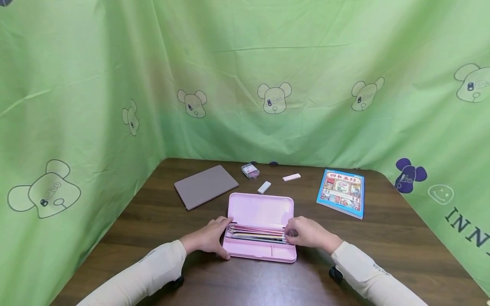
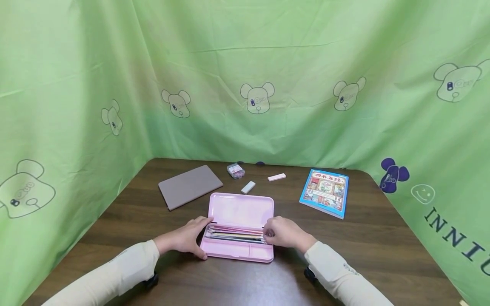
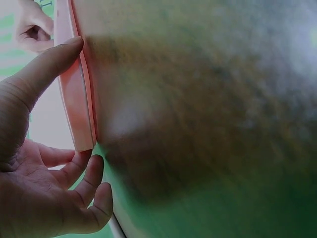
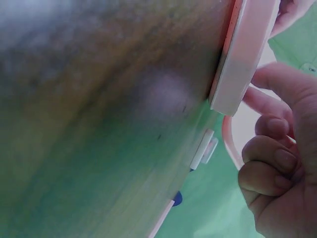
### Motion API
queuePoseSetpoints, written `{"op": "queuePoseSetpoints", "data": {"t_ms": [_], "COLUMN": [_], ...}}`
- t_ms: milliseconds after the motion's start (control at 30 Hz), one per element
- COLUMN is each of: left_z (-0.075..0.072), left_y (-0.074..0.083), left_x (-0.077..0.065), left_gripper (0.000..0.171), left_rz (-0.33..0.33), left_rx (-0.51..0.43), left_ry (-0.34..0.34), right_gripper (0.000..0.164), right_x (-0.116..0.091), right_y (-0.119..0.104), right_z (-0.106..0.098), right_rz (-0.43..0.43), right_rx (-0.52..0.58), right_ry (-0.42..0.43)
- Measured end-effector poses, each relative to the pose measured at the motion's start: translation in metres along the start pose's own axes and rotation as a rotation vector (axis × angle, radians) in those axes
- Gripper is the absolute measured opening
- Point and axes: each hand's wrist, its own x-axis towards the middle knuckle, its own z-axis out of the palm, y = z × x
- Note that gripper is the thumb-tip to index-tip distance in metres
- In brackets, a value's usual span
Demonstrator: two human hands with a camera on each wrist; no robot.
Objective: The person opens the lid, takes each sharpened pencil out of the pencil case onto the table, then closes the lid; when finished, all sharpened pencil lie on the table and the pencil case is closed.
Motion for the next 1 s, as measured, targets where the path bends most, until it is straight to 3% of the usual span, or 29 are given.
{"op": "queuePoseSetpoints", "data": {"t_ms": [433, 800, 1000], "left_z": [0.003, -0.002, -0.003], "left_y": [0.001, 0.004, 0.002], "left_x": [0.000, 0.000, -0.001], "left_gripper": [0.106, 0.104, 0.105], "left_rz": [0.013, 0.013, 0.008], "left_rx": [-0.002, -0.008, -0.010], "left_ry": [-0.011, -0.003, -0.007], "right_gripper": [0.005, 0.006, 0.005], "right_x": [-0.001, -0.007, -0.016], "right_y": [-0.003, 0.006, 0.013], "right_z": [0.005, -0.007, -0.017], "right_rz": [0.033, -0.033, 0.018], "right_rx": [0.058, 0.029, 0.036], "right_ry": [-0.052, 0.093, 0.136]}}
